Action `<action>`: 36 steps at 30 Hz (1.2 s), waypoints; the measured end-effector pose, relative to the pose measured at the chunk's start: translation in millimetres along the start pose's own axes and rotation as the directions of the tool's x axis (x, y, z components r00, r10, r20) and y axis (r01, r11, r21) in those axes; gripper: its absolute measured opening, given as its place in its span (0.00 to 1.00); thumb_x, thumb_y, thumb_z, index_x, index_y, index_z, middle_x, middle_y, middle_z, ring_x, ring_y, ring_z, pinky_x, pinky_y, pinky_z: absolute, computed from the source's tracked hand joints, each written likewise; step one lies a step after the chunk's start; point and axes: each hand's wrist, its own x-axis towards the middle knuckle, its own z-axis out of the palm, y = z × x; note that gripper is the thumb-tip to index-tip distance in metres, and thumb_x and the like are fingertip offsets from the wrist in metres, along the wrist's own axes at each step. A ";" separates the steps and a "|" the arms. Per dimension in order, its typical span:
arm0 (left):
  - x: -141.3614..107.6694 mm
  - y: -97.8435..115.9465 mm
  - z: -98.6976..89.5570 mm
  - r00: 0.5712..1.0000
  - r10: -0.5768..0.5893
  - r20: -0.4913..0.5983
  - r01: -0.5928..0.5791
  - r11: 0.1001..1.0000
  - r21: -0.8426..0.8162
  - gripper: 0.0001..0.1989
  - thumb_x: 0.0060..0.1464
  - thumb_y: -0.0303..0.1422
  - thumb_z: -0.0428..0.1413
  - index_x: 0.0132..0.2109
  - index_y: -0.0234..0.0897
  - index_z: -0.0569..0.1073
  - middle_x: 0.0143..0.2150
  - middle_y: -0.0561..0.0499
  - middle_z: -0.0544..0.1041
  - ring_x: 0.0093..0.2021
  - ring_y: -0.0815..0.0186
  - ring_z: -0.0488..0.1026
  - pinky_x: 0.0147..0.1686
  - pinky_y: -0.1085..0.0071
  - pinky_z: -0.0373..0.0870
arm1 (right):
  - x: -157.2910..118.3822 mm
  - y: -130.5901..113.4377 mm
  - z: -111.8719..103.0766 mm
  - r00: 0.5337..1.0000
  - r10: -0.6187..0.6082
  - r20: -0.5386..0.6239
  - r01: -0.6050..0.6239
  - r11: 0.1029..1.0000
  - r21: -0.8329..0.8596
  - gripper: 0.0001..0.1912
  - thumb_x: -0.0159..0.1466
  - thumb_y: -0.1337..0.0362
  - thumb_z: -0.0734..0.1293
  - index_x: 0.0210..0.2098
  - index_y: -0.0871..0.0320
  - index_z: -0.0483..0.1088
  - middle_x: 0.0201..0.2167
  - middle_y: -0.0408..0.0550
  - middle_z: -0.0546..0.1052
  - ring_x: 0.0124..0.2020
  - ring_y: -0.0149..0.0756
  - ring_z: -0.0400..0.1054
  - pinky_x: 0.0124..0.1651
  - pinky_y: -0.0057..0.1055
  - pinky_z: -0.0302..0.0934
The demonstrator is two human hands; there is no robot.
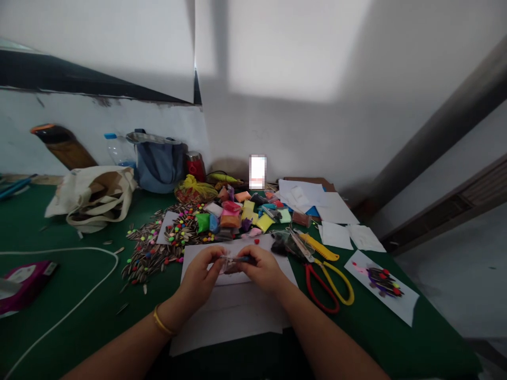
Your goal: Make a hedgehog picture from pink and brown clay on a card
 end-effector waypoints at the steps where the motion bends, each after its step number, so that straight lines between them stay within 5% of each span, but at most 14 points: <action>1: 0.6 0.0 -0.6 1.000 -0.001 -0.008 0.001 1.000 0.001 0.06 0.60 0.29 0.49 0.43 0.39 0.69 0.42 0.48 0.73 0.42 0.63 0.70 0.44 0.65 0.66 | 0.0 -0.4 -0.3 1.000 0.001 0.000 -0.001 1.000 0.002 0.09 0.57 0.61 0.70 0.35 0.58 0.70 0.32 0.44 0.74 0.33 0.35 0.71 0.38 0.31 0.67; 9: 4.7 6.4 -8.3 0.989 0.078 0.122 -0.083 0.996 0.034 0.08 0.58 0.28 0.53 0.44 0.41 0.73 0.38 0.50 0.71 0.40 0.64 0.68 0.39 0.69 0.65 | -1.0 1.5 -0.8 1.000 -0.013 0.022 0.013 1.000 -0.018 0.09 0.58 0.61 0.68 0.37 0.56 0.68 0.33 0.44 0.75 0.34 0.35 0.72 0.39 0.32 0.67; 12: 5.8 8.1 -9.5 0.982 0.076 0.174 -0.093 0.991 0.092 0.04 0.58 0.28 0.53 0.37 0.39 0.72 0.34 0.51 0.70 0.37 0.65 0.67 0.36 0.70 0.63 | -0.6 1.8 -0.2 0.999 -0.028 0.020 0.029 0.997 -0.074 0.07 0.58 0.64 0.67 0.37 0.56 0.69 0.31 0.44 0.75 0.34 0.35 0.71 0.38 0.31 0.66; 27: 9.0 -0.9 -10.4 1.000 -0.004 -0.014 0.005 0.998 0.061 0.07 0.61 0.33 0.49 0.35 0.38 0.68 0.33 0.51 0.69 0.34 0.65 0.66 0.34 0.69 0.63 | 2.2 3.2 -5.4 0.999 0.012 -0.035 -0.016 0.993 -0.117 0.08 0.60 0.59 0.67 0.36 0.56 0.68 0.29 0.43 0.73 0.31 0.34 0.69 0.34 0.30 0.63; 36: 12.9 -7.8 -14.1 0.992 -0.091 -0.084 0.081 0.989 -0.120 0.09 0.60 0.36 0.50 0.34 0.37 0.68 0.30 0.53 0.67 0.31 0.67 0.65 0.30 0.72 0.62 | 4.4 6.8 -9.0 0.998 0.020 -0.052 -0.025 0.994 -0.109 0.08 0.61 0.58 0.66 0.36 0.56 0.67 0.28 0.42 0.72 0.31 0.34 0.69 0.35 0.30 0.63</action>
